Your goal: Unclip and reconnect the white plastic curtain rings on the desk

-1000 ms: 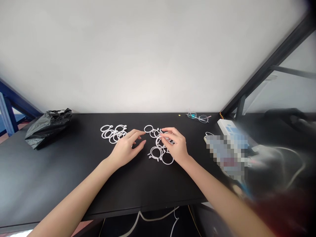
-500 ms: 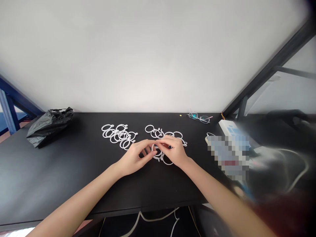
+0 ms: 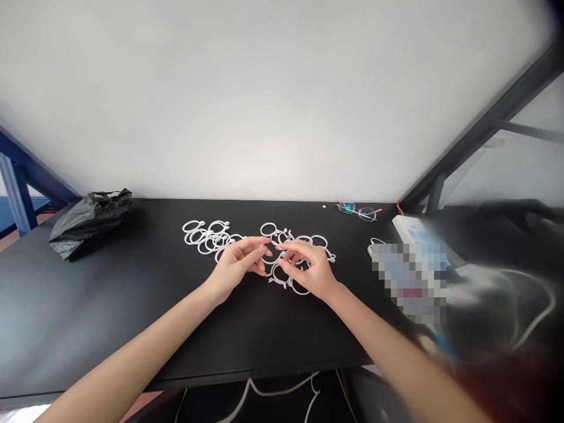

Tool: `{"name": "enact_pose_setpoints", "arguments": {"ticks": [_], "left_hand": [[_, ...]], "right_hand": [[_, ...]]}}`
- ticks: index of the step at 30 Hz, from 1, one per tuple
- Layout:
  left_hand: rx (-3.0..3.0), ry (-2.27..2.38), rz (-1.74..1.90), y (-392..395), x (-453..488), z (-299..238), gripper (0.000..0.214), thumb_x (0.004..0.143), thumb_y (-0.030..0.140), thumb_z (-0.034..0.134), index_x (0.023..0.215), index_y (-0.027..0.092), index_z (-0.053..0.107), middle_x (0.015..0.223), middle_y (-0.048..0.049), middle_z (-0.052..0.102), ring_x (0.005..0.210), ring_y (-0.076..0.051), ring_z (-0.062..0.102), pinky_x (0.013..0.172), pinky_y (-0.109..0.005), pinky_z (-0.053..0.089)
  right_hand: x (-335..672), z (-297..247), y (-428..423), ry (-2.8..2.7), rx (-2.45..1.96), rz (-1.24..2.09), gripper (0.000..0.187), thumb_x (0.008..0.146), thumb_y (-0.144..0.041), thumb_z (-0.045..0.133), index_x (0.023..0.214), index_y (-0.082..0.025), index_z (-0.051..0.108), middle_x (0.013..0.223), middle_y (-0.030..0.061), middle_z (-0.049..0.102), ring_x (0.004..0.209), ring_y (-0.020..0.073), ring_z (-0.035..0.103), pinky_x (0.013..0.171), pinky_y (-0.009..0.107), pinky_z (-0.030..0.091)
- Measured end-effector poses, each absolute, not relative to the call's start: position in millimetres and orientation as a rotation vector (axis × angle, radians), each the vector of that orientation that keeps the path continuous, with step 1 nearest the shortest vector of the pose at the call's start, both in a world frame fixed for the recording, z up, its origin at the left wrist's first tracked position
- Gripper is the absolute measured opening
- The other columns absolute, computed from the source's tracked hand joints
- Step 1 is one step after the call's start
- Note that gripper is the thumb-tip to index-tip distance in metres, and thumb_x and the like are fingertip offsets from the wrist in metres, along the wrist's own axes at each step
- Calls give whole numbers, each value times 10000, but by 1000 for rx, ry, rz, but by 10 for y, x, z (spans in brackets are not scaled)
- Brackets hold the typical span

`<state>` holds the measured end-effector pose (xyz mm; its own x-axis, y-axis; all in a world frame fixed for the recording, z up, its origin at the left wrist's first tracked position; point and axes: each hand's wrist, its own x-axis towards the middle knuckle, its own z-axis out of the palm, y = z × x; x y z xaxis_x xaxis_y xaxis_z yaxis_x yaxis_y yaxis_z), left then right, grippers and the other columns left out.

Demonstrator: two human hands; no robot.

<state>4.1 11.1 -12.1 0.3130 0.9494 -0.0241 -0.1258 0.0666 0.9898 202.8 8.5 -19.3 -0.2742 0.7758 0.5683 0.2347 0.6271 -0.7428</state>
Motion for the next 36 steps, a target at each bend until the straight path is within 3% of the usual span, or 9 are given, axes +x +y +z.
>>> {"name": "enact_pose_setpoints", "arguments": {"ticks": [7,12,16,22,28,36], "left_hand": [[1113,887,964,133,-2,-108,321,844,393,660,1076,172,677,901,-51,636,649,-96,576,646,-278,599],[1178,879,952,125,12,-102,337,894,440,586,1094,176,650,870,-43,609,772,-141,596,609,-242,570],[1398,933,871,73,60,-101,417,908,512,520,1122,164,607,794,-25,586,688,-140,563,548,-251,535],[1747,1115,841,5,112,-100,310,910,480,523,904,174,577,612,31,528,577,-115,457,530,-218,389],[1777,1092,798,0,104,-100,336,933,496,461,837,181,526,578,55,442,526,-101,394,504,-216,325],[1756,1083,767,10,113,-115,335,932,495,462,831,180,520,545,71,413,491,-96,421,498,-214,355]], "right_hand": [[2025,-223,85,-1739,-854,819,147,847,-229,661,974,-186,722,852,59,743,728,187,738,649,290,633],[2019,-207,78,-1720,-847,887,108,856,-221,663,931,-179,729,824,49,743,703,185,745,654,278,629],[2006,-193,52,-1793,-834,903,118,873,-234,642,931,-181,731,833,52,736,731,178,736,677,285,624],[1974,-193,22,-1840,-805,903,132,892,-294,625,913,-193,708,787,34,722,677,155,704,632,267,598],[1997,-209,15,-1962,-903,869,271,936,-368,554,738,-186,590,607,-19,588,512,94,533,493,216,463],[2022,-215,9,-2053,-902,842,302,983,-364,463,739,-195,519,595,-37,498,503,88,431,495,223,369]]}}
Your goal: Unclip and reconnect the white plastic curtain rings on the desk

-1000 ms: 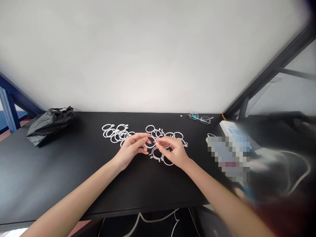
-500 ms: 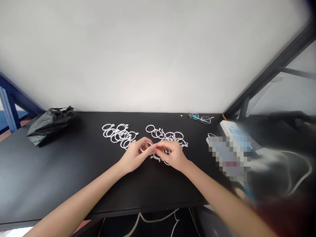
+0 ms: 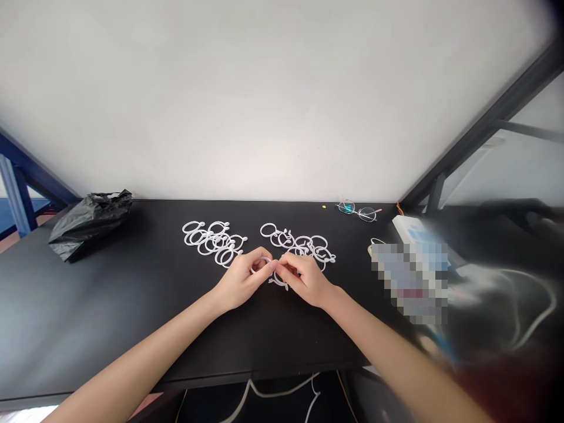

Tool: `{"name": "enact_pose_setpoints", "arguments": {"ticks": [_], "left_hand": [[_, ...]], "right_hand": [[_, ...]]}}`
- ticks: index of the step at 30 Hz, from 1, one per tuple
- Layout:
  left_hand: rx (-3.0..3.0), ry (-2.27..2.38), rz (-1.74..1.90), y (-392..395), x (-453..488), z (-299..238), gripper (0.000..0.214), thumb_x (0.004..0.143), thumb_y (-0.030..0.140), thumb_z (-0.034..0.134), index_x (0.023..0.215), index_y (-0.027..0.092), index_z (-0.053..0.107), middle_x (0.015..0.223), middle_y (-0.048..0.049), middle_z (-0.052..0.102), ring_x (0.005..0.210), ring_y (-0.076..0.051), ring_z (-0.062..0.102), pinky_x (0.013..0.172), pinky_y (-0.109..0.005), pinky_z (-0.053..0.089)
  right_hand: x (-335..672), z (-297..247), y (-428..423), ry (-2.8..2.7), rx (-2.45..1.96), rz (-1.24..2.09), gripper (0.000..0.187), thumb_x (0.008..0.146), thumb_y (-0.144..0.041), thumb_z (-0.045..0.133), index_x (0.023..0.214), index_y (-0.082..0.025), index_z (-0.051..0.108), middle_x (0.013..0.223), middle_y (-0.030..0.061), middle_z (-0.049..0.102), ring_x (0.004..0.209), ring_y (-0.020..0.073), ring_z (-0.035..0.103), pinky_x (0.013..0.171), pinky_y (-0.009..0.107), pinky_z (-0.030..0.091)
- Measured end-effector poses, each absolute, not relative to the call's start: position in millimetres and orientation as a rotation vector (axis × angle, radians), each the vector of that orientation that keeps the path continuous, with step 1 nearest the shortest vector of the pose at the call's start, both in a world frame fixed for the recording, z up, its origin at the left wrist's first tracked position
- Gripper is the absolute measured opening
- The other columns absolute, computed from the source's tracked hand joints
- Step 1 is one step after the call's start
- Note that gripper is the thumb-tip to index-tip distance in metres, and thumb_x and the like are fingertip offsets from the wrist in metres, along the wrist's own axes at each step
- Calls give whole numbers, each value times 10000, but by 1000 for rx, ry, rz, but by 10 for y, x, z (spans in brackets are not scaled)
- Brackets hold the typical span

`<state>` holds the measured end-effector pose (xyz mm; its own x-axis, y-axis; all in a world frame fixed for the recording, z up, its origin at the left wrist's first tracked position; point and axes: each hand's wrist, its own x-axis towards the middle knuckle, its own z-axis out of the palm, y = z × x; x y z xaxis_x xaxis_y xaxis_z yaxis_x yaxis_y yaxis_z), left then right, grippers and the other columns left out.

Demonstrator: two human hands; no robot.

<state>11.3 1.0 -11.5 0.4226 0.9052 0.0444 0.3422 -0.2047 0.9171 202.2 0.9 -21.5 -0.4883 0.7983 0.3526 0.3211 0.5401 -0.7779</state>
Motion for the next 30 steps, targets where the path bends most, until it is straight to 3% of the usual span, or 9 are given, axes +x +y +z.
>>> {"name": "enact_pose_setpoints", "arguments": {"ticks": [11,20,30], "left_hand": [[1743,1078,784,3,105,-138,329,919,496,491,835,181,535,529,71,410,487,-102,434,509,-216,360],[1717,1009,793,9,109,-130,359,929,518,469,893,169,547,617,44,482,514,-91,448,493,-208,382],[1689,985,789,11,107,-110,365,924,531,485,905,170,540,621,53,446,523,-89,439,507,-218,375]], "right_hand": [[2026,-236,15,-2062,-904,802,329,988,-366,455,712,-197,514,595,-31,513,508,93,449,504,228,380],[2007,-204,4,-2010,-880,792,244,975,-347,491,809,-195,584,670,-9,585,543,99,513,528,227,431],[1992,-229,6,-1957,-861,772,180,964,-274,514,821,-187,580,666,-16,584,524,89,534,521,221,424]]}}
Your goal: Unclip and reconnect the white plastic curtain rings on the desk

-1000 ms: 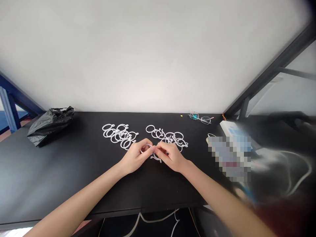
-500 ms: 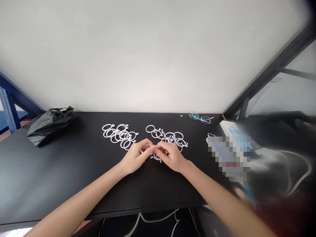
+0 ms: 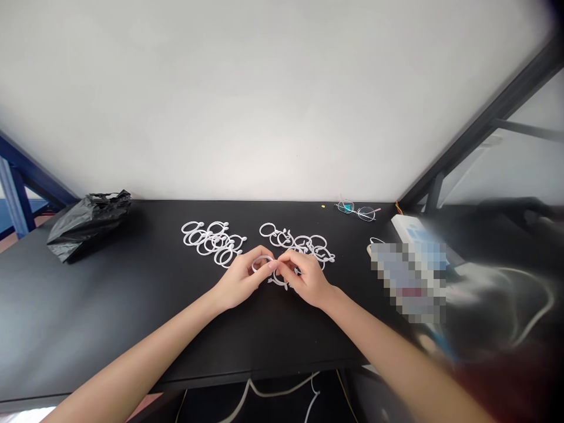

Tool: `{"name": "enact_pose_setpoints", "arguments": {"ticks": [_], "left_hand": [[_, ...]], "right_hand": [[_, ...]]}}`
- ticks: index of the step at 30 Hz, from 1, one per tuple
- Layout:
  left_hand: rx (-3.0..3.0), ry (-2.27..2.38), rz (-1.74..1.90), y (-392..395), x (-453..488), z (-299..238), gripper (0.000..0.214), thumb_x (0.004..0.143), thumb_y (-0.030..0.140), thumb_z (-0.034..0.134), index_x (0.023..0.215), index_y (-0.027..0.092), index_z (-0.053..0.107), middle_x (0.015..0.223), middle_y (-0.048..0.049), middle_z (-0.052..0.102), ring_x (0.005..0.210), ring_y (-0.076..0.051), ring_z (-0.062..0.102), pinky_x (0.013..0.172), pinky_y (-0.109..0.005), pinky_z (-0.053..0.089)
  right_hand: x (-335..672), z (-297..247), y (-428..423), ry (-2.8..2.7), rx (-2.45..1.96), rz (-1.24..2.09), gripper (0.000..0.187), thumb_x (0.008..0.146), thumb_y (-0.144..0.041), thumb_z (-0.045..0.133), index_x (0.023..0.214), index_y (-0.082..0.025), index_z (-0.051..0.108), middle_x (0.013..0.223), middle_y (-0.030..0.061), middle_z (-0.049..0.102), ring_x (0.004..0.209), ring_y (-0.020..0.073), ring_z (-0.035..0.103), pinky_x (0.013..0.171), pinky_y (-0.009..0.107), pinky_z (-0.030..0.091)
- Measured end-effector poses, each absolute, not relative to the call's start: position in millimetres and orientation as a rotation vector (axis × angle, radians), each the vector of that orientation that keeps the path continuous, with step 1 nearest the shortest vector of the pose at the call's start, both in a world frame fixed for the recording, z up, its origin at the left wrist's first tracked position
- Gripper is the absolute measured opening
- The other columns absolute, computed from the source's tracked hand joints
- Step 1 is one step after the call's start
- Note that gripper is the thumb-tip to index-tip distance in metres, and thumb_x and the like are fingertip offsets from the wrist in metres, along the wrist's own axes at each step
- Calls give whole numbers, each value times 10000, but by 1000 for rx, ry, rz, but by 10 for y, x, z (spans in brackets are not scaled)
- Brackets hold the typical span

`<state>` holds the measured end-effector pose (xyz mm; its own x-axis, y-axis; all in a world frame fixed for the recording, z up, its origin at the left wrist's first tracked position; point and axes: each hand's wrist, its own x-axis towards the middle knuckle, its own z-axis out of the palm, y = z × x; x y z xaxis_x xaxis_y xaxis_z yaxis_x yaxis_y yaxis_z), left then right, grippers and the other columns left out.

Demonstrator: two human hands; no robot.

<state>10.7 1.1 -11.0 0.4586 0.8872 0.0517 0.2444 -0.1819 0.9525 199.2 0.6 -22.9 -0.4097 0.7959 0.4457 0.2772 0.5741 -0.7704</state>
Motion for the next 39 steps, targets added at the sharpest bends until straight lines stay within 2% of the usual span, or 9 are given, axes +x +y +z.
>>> {"name": "enact_pose_setpoints", "arguments": {"ticks": [6,14,23,30,39], "left_hand": [[1679,975,803,19,112,-112,357,923,522,498,919,168,550,620,55,444,530,-87,433,518,-220,387],[1633,977,807,30,84,-143,384,910,492,550,1173,212,536,723,42,509,544,-83,496,528,-224,417],[1662,1032,892,28,91,-158,383,881,467,607,1178,234,539,827,20,529,600,-83,492,549,-223,432],[1699,1042,918,26,95,-156,373,865,453,633,1158,237,550,855,8,539,697,-113,541,576,-223,456],[1694,1081,963,36,87,-136,353,869,451,626,1126,217,557,845,-1,557,695,-114,553,559,-215,429]], "right_hand": [[1996,-264,19,-1939,-870,778,169,958,-282,524,825,-190,574,684,-9,608,528,94,548,508,220,424],[2016,-239,33,-1877,-905,714,187,958,-282,511,805,-187,563,676,-7,605,531,96,559,526,225,441],[2009,-240,27,-1860,-942,662,181,955,-279,513,813,-186,577,687,-2,616,528,97,554,529,230,443],[2006,-244,27,-1841,-947,629,155,946,-267,526,828,-189,589,693,-4,619,536,99,560,542,232,453],[2012,-225,28,-1808,-952,617,174,940,-265,533,792,-184,573,670,-4,600,515,97,553,522,231,448]]}}
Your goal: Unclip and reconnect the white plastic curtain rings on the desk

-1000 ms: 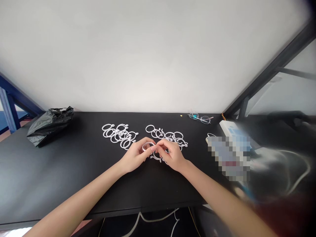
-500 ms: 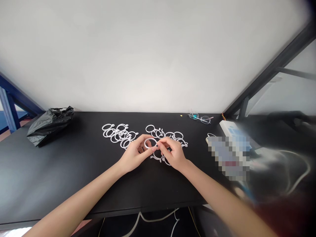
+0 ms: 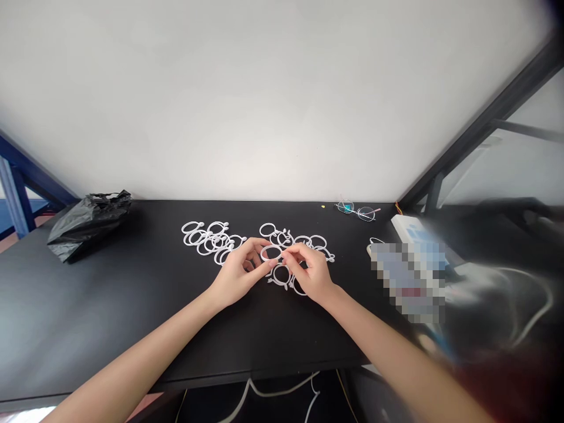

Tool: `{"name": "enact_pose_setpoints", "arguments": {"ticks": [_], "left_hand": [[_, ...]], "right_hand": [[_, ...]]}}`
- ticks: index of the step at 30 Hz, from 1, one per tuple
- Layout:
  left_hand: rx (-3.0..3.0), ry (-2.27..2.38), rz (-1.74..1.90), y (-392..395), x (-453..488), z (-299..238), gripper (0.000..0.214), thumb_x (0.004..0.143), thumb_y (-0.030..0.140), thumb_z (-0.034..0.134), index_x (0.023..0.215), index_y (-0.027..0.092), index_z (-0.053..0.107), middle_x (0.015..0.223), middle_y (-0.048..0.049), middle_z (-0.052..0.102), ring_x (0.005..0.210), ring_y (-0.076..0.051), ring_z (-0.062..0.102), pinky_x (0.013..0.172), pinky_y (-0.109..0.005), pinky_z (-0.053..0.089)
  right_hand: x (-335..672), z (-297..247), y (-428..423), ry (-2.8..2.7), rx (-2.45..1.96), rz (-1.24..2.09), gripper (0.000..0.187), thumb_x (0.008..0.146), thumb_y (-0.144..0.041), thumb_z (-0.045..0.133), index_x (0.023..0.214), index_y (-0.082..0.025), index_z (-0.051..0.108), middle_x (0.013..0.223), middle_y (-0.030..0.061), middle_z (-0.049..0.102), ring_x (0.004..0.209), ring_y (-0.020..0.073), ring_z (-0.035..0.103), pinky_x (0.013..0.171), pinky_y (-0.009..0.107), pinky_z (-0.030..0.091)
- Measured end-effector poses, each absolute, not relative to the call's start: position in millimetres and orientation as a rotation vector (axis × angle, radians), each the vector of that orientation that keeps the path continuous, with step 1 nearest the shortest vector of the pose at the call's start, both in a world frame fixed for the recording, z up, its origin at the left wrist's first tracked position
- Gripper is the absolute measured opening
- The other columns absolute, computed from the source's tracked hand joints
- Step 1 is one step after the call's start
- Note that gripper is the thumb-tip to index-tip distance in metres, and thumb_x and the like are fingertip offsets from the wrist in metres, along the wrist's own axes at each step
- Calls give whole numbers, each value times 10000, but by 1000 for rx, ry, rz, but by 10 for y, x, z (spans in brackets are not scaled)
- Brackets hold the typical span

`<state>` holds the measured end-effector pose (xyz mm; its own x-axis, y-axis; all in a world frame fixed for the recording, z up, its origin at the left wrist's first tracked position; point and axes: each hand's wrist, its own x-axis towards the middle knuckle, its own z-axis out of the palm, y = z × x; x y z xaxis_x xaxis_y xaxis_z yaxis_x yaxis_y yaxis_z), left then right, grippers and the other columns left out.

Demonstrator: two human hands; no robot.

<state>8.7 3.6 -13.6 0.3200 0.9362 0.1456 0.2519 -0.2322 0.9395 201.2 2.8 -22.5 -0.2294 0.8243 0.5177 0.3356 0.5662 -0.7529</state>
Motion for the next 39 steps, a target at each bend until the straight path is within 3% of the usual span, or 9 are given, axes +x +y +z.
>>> {"name": "enact_pose_setpoints", "arguments": {"ticks": [8,20,29,39], "left_hand": [[1734,1083,918,31,89,-125,289,881,461,597,954,183,623,786,-5,588,632,-103,508,538,-214,398],[1767,1018,772,12,96,-101,384,890,490,555,699,160,518,579,41,487,506,-74,398,482,-199,320],[1755,982,701,13,80,-116,387,910,502,523,726,161,529,596,33,509,525,-86,442,500,-207,353],[1795,979,641,11,95,-116,338,911,503,522,965,174,577,671,29,542,557,-99,467,522,-219,373]], "right_hand": [[2008,-215,32,-1805,-945,598,180,937,-267,534,782,-184,573,659,-6,595,506,98,549,514,233,450],[2000,-189,31,-1804,-967,609,204,942,-304,519,778,-192,564,668,2,608,503,101,541,508,240,453],[1994,-187,36,-1813,-975,657,190,940,-301,525,791,-190,564,670,-2,605,506,97,537,501,228,448],[1996,-190,43,-1834,-989,667,192,940,-307,528,794,-194,579,672,-8,598,515,96,539,510,226,449]]}}
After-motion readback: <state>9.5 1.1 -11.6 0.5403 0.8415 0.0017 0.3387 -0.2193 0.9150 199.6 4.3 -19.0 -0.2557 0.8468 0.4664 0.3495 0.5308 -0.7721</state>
